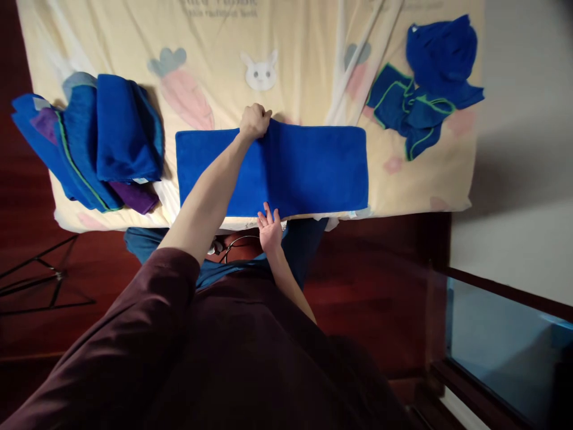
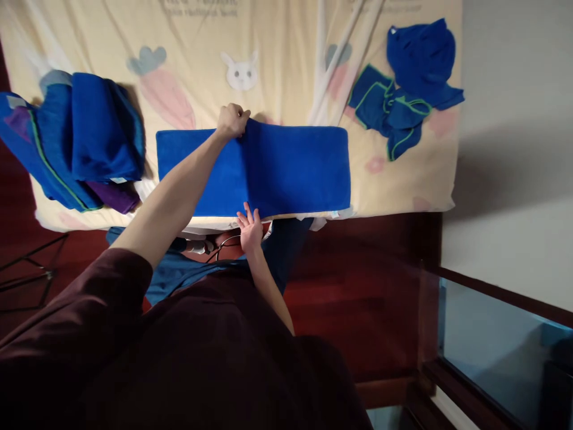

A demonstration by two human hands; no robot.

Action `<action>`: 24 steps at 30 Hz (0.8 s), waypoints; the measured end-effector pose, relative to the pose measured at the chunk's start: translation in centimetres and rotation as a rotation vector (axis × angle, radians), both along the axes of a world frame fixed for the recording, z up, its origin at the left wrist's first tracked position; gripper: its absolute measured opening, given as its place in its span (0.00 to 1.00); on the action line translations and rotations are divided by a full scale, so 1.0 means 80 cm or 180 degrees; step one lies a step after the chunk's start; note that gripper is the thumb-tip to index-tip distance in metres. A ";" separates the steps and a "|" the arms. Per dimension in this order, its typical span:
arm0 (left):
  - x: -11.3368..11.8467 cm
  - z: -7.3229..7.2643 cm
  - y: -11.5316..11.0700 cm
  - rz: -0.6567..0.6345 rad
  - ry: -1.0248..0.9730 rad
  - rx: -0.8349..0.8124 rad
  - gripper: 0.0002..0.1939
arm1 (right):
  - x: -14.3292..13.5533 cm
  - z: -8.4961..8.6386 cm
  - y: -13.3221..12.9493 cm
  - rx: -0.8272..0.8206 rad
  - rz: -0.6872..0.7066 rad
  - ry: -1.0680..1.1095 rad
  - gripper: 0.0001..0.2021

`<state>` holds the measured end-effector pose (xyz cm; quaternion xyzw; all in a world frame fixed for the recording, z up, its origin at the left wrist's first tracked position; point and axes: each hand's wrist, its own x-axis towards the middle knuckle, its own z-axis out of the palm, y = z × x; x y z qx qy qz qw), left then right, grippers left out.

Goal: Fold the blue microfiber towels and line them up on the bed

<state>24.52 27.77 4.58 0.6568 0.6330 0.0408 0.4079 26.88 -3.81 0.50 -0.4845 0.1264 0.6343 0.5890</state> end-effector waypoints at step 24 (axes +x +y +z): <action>-0.205 0.317 -0.089 0.1163 -0.2526 0.2139 0.23 | 0.161 0.305 0.127 0.2134 -0.0334 -0.5110 0.29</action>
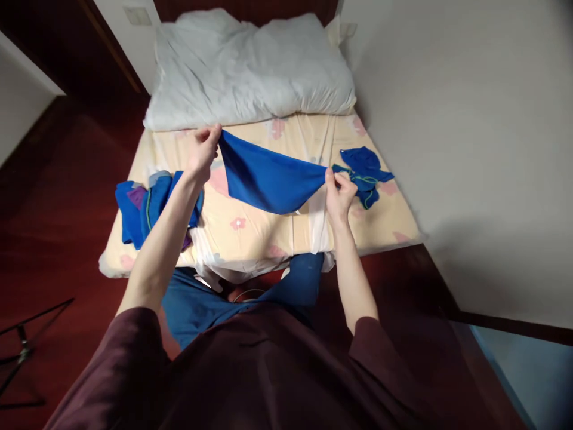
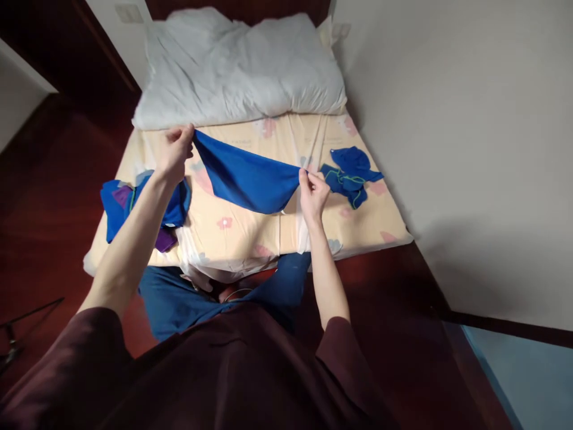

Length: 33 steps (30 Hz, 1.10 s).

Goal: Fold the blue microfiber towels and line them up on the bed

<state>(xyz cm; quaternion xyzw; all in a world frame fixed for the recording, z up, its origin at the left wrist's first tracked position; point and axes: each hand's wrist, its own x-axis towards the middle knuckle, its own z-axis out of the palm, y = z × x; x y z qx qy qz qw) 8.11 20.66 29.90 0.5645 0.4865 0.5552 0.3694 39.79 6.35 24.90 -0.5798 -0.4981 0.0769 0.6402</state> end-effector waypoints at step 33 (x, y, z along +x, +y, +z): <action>-0.175 0.059 -0.163 -0.0241 0.0193 0.0033 0.24 | -0.057 0.110 -0.022 -0.0658 0.1475 0.1063 0.29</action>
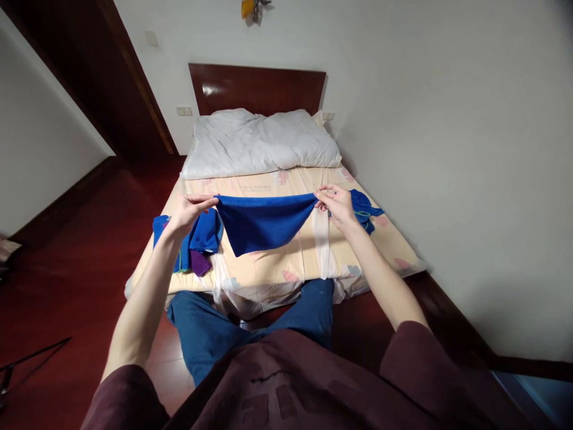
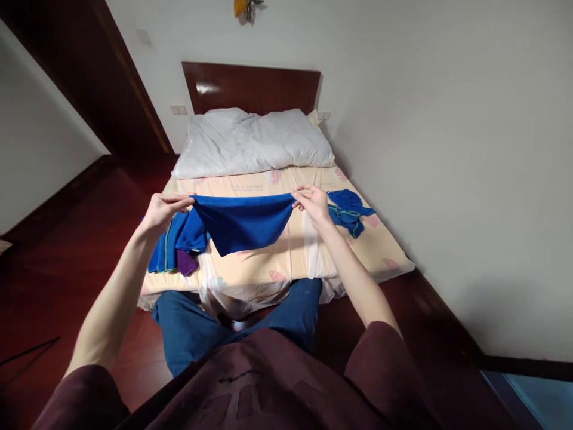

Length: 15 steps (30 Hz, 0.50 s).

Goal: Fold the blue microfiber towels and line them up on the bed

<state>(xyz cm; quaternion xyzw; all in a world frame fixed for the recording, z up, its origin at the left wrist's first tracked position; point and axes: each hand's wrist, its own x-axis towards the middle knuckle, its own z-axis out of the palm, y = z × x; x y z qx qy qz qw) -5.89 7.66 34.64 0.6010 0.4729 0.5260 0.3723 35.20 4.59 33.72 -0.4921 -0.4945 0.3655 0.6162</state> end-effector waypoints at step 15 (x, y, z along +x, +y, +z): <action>0.016 -0.037 0.039 -0.0291 0.0604 -0.0181 0.20 | 0.026 -0.042 0.027 -0.0816 0.0025 0.0250 0.22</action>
